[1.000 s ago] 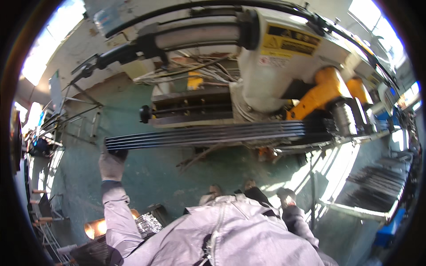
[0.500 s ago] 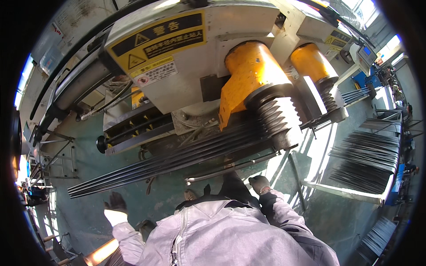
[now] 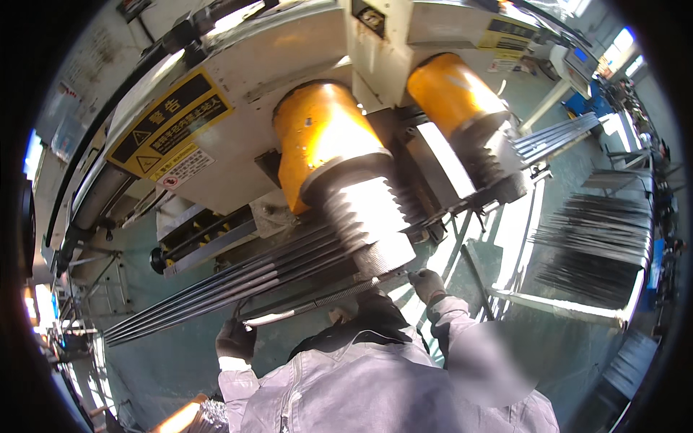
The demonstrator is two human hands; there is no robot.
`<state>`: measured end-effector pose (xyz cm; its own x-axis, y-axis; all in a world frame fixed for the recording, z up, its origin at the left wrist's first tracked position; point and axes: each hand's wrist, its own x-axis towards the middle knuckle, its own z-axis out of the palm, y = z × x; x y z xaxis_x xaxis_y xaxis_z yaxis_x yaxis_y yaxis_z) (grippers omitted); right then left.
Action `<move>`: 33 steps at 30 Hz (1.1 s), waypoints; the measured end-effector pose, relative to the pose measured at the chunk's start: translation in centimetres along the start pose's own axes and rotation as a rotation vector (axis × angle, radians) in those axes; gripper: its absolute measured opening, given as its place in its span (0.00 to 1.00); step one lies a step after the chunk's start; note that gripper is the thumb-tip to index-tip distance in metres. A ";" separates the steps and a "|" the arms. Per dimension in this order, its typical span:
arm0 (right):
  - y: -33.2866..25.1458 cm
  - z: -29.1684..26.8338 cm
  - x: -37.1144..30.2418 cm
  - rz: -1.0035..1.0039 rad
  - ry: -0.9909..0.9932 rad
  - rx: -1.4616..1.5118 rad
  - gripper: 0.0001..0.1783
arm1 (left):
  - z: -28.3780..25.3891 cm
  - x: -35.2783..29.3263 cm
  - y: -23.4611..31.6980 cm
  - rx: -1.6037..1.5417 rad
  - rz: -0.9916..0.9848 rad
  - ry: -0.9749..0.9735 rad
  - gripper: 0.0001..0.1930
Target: The person repeatedly picks up bundles of metal rods, feeds them into a bending machine, and removes the bent rods to place them on a rack. The process is repeated multiple times throughout the clip.
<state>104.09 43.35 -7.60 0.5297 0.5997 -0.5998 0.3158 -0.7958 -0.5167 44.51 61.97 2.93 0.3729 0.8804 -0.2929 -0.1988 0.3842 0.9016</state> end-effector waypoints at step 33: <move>-24.1 -17.1 -12.0 -0.435 0.149 1.443 0.34 | 2.9 1.2 17.9 -1.084 -0.426 -0.561 0.38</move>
<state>103.51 53.92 22.52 0.7018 0.6751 -0.2276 -0.5082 0.2506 -0.8240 43.97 69.09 19.68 0.8631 0.4985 -0.0812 -0.5016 0.8648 -0.0233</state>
